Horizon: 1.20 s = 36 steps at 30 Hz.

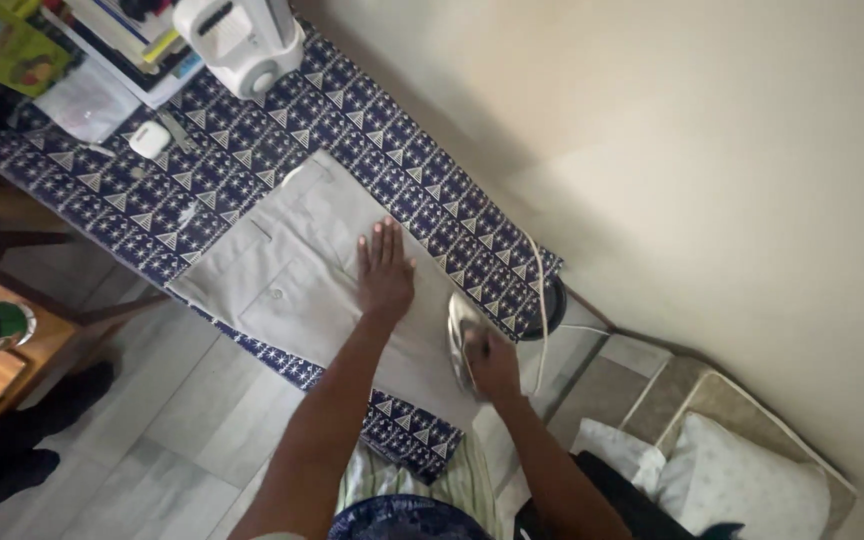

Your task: The person irons trousers on an ironing board using an iron, smoothing and repositioning the fabric by hand.

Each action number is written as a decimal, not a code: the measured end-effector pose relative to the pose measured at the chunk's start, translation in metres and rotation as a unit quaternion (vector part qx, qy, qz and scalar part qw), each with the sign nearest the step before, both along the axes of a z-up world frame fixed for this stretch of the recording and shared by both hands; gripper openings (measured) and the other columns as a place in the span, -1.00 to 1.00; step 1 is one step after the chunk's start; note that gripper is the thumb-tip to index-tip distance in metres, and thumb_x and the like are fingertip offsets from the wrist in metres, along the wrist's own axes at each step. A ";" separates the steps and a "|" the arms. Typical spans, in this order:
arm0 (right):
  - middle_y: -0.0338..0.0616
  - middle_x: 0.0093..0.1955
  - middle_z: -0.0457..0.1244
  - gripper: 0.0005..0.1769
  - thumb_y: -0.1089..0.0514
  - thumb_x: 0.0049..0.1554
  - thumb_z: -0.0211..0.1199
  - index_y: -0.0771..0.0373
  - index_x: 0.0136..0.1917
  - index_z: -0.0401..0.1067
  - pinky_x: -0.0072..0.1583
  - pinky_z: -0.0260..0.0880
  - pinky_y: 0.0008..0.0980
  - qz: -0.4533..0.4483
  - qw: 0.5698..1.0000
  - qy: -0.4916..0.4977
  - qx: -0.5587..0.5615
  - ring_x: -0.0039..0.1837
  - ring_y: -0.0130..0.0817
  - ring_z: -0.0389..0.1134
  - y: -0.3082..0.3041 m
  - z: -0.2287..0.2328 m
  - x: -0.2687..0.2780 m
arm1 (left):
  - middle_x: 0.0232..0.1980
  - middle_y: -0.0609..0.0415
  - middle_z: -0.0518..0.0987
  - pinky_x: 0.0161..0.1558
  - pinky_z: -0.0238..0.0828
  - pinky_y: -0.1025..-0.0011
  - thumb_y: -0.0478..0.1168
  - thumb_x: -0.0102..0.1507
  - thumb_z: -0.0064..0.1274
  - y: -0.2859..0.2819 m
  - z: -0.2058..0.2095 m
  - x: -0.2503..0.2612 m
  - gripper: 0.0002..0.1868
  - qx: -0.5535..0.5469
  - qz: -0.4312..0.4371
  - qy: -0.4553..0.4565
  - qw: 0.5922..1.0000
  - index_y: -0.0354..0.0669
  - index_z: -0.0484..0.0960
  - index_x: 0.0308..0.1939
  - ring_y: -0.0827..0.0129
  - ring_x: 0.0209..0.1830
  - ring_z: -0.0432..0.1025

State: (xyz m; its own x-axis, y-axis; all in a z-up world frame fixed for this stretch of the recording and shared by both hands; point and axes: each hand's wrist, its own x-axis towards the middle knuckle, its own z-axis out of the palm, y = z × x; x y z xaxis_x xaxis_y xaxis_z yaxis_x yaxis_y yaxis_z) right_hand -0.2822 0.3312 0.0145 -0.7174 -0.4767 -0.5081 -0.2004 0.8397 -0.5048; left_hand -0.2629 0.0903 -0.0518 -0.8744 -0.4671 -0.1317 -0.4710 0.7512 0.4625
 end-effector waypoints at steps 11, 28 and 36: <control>0.21 -0.26 0.37 -0.28 -0.39 0.25 0.07 0.37 0.08 0.47 -0.13 0.40 0.02 0.050 0.993 0.078 -0.072 -0.18 0.19 0.43 -0.076 0.001 -0.077 | 0.69 -0.07 -0.09 0.60 -0.52 0.03 -0.04 0.43 -0.39 -0.009 0.012 -0.004 -0.30 -0.031 0.000 -0.046 0.998 -0.28 -0.03 0.60 0.19 0.70 -0.26; 0.23 -0.27 0.33 -0.39 -0.34 0.22 0.11 0.29 -0.10 0.47 -0.14 0.33 0.09 0.073 0.991 0.087 -0.073 -0.17 0.25 0.38 -0.089 0.016 -0.079 | 0.69 -0.09 -0.05 0.60 -0.50 0.00 -0.11 0.41 -0.30 -0.012 0.005 0.003 -0.30 -0.006 -0.001 0.004 1.000 -0.32 0.01 0.60 0.15 0.71 -0.24; 0.24 -0.24 0.36 -0.49 -0.19 0.24 0.18 0.35 -0.06 0.52 -0.11 0.36 0.04 0.072 0.987 0.080 -0.119 -0.17 0.21 0.40 -0.149 0.002 -0.090 | 0.67 -0.17 0.02 0.61 -0.53 -0.07 -0.14 0.46 -0.35 0.002 0.013 0.051 -0.37 0.015 0.080 0.106 0.991 -0.33 0.05 0.59 0.01 0.71 -0.22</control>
State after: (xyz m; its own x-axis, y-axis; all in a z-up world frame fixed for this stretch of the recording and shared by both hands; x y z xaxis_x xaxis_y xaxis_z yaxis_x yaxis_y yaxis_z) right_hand -0.3721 0.1824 0.0166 -0.6955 -0.6717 -0.2553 -0.4015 0.6579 -0.6372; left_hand -0.2117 0.0921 -0.0391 -0.7987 -0.6009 0.0317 -0.4728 0.6593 0.5846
